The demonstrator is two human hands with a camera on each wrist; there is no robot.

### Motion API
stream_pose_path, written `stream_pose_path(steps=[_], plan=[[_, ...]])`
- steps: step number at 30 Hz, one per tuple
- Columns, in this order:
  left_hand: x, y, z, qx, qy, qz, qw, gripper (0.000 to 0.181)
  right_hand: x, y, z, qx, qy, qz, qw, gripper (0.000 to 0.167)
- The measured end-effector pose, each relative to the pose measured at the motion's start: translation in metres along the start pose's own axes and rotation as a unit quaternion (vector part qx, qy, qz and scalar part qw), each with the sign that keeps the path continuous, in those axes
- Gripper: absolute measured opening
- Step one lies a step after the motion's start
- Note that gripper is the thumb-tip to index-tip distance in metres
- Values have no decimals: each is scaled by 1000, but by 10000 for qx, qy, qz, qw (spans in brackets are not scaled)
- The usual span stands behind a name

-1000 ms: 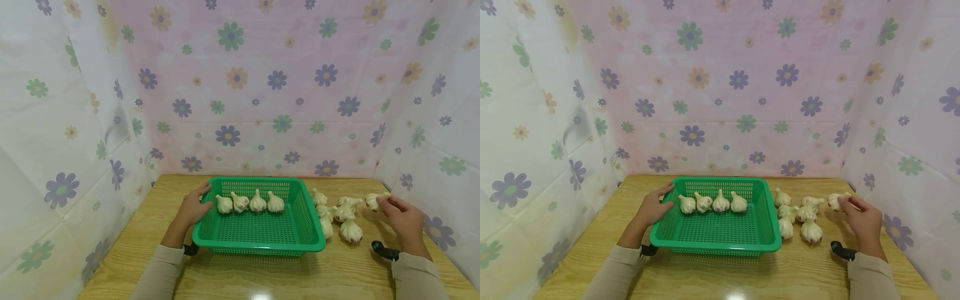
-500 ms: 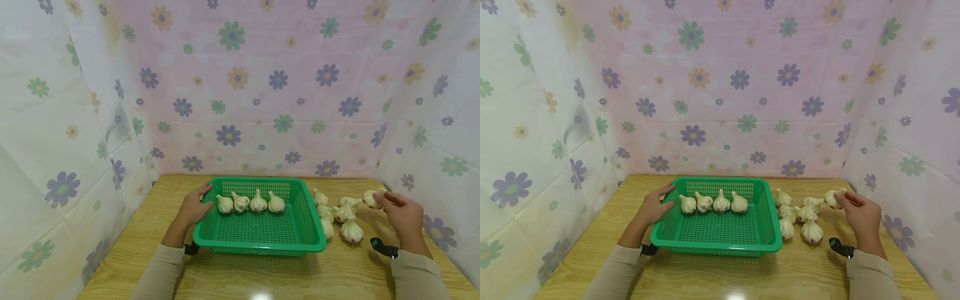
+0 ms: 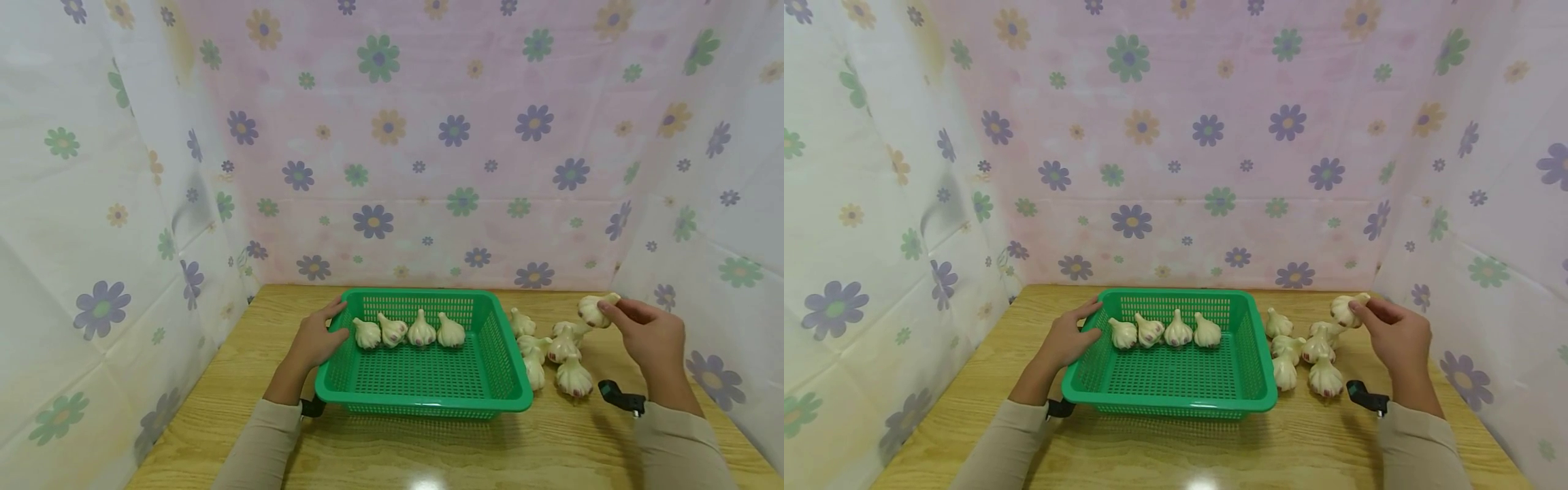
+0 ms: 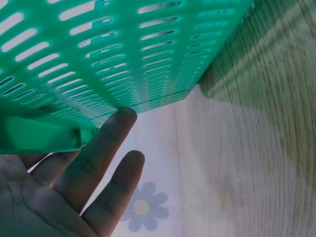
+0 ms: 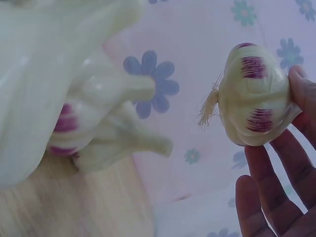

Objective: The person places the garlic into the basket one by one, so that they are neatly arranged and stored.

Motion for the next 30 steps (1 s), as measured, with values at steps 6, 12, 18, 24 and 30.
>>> stream_pose_path(steps=[6,12,18,24,30], plan=[[0,0,0,-31,17,38,10000,66,-8,26,-9,-114,54,375,9992,76],[0,1,0,-2,29,67,10000,65,-15,46,-18,-162,91,655,9977,70],[2,-1,0,15,-38,6,10000,66,-22,67,-28,-210,145,1398,9899,59],[0,-1,0,31,-3,123,9999,66,-23,81,-41,-408,340,1831,9816,52],[0,0,0,25,-5,127,9999,65,-23,97,-58,-569,615,2050,9752,53]])
Point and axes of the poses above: each hand's wrist, its own x-axis towards the middle knuckle, its own z-axis out of the back of the hand, y = z × x, the point moved 6 cm from there along x, towards the middle knuckle, and after that the axes turned 9 degrees about x, right-handed, at the moved point
